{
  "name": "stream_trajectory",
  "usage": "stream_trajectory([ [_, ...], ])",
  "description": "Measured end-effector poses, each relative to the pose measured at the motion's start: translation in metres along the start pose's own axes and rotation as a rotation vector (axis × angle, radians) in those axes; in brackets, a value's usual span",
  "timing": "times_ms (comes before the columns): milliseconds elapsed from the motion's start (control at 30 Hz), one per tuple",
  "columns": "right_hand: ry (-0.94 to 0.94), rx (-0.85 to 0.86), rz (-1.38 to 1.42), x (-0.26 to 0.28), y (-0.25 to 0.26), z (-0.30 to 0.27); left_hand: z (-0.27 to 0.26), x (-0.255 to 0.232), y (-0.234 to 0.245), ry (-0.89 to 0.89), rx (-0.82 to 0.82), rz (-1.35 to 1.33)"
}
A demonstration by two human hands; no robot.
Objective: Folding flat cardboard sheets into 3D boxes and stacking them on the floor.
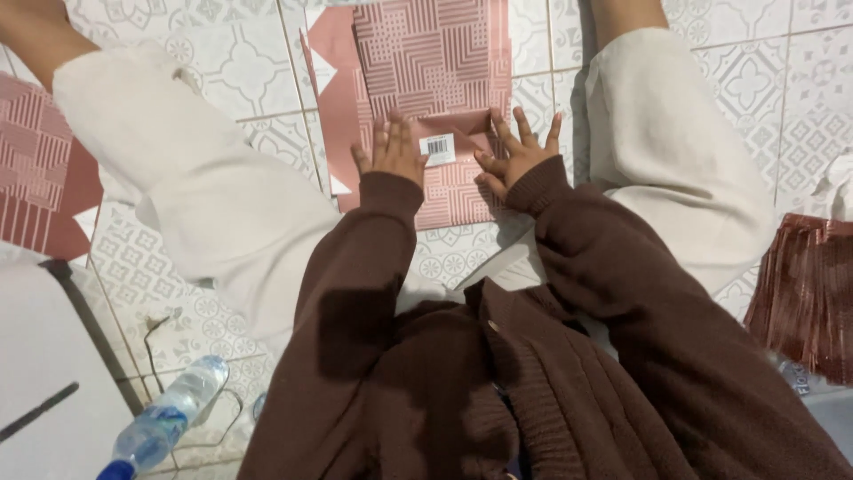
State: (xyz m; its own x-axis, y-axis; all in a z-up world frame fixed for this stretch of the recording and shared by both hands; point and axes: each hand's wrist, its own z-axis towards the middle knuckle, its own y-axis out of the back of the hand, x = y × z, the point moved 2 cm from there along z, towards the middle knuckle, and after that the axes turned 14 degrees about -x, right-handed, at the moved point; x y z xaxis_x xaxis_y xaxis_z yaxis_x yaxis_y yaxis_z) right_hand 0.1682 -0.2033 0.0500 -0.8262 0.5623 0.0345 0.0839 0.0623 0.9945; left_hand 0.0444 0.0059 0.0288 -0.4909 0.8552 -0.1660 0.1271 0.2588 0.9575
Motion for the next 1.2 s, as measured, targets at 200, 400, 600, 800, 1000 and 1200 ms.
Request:
stream_trajectory([
  [200, 0.131, -0.437, 0.263, 0.019, 0.004, 0.020, 0.002, 0.003, -0.006, 0.028, 0.066, 0.028],
  [400, 0.035, -0.120, 0.349, 0.097, -0.032, 0.081, 0.002, 0.004, -0.010, 0.047, 0.081, 0.065],
  [600, -0.138, -0.129, 0.372, 0.019, -0.013, 0.059, 0.000, 0.003, 0.026, 0.094, 0.147, 0.032],
  [800, -0.132, -0.115, 0.358, 0.002, -0.050, 0.060, 0.006, 0.023, 0.013, 0.128, 0.149, -0.082],
  [1000, -0.193, -0.033, 0.338, 0.004, -0.066, 0.062, 0.005, 0.015, 0.014, 0.199, 0.118, -0.019],
  [1200, 0.176, -0.470, 0.178, 0.041, -0.061, 0.055, 0.003, 0.007, 0.016, 0.157, 0.129, -0.035],
])
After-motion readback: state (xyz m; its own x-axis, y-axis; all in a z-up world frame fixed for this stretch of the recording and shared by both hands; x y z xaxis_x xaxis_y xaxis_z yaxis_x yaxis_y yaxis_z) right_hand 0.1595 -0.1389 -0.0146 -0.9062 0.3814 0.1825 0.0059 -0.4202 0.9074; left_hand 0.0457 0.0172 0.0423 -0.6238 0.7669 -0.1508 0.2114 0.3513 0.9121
